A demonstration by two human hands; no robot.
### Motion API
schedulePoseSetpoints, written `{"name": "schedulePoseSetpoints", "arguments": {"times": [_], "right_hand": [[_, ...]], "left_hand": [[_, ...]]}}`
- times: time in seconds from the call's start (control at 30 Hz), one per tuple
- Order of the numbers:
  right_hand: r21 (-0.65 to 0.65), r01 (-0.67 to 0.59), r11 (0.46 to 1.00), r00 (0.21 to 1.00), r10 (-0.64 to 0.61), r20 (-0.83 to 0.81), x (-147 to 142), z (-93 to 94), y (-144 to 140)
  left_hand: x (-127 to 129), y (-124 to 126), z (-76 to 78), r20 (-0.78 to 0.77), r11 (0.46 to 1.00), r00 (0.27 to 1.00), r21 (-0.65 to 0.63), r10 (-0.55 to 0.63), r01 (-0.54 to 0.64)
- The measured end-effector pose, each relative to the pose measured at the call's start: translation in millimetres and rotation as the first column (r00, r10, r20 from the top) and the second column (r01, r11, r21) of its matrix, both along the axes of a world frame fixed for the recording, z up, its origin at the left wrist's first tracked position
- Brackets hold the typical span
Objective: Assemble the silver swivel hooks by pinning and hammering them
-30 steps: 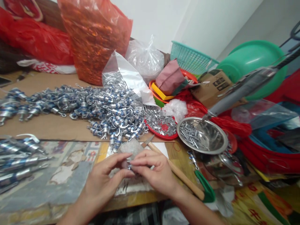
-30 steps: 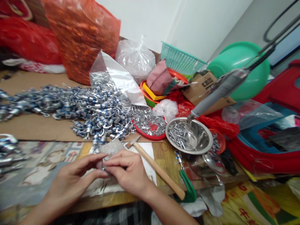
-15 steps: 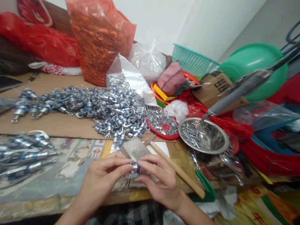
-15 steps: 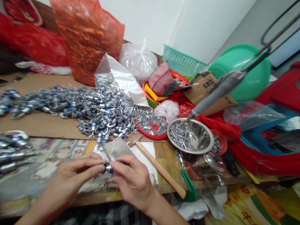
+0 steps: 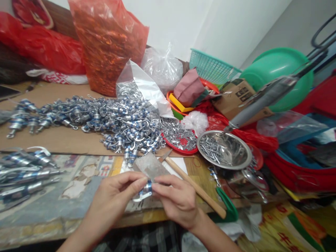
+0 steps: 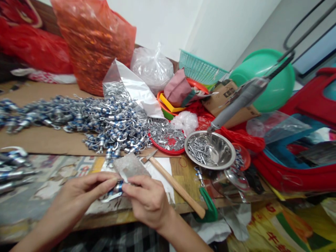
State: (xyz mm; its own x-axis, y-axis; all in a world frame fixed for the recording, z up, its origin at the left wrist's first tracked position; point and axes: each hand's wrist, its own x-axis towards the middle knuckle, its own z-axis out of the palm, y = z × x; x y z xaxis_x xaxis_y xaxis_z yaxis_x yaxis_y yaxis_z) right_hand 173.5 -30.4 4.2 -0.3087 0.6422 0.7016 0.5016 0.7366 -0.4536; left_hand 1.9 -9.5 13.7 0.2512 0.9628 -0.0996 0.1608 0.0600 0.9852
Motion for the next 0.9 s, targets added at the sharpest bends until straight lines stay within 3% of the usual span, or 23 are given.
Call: {"name": "schedulePoseSetpoints", "arguments": {"times": [0.1,0.2,0.27,0.3,0.37,0.4,0.5,0.6,0.8,0.9], "right_hand": [[-0.186,0.006,0.983,0.994,-0.026,-0.105,-5.1,3.7,-1.3],[-0.364,0.015,0.931,0.999,-0.033,-0.043,6.1,10.0,13.3],[-0.368,0.171,0.914,0.985,-0.150,0.083,26.4,11.0,38.0],[-0.312,0.313,0.897,0.948,-0.278,0.152,39.3,9.9,54.3],[-0.202,0.601,0.773,0.764,-0.482,0.429,65.8,4.8,90.2],[-0.202,0.629,0.750,0.730,-0.481,0.485,77.3,1.1,107.5],[-0.222,0.648,0.728,0.685,-0.431,0.587,96.3,-11.4,146.1],[-0.241,0.656,0.715,0.661,-0.390,0.641,96.0,-21.0,161.7],[-0.307,0.653,0.693,0.701,-0.397,0.593,96.5,-16.7,166.5],[-0.384,0.620,0.685,0.761,-0.406,0.506,89.0,-6.1,150.2]], "left_hand": [[2.5,-2.5,-7.4,0.208,0.981,0.975,-0.188,0.079,-0.039],[4.3,-3.6,-12.8,0.313,0.960,0.942,-0.277,0.122,-0.032],[4.0,-2.1,-12.2,0.332,0.953,0.938,-0.304,0.099,0.007],[3.4,-0.9,-10.8,0.339,0.948,0.937,-0.316,0.081,0.033],[2.2,2.0,-7.0,0.347,0.939,0.937,-0.334,0.043,0.081],[1.6,3.3,-5.2,0.348,0.934,0.937,-0.343,0.025,0.102],[0.9,6.4,-2.9,0.355,0.916,0.935,-0.366,-0.024,0.163],[0.9,9.2,-4.6,0.391,0.901,0.919,-0.381,-0.048,0.209],[-2.4,16.1,-10.4,0.437,0.894,0.899,-0.407,0.011,0.186],[-4.0,16.6,-12.1,0.445,0.896,0.896,-0.400,0.006,0.193]]}}
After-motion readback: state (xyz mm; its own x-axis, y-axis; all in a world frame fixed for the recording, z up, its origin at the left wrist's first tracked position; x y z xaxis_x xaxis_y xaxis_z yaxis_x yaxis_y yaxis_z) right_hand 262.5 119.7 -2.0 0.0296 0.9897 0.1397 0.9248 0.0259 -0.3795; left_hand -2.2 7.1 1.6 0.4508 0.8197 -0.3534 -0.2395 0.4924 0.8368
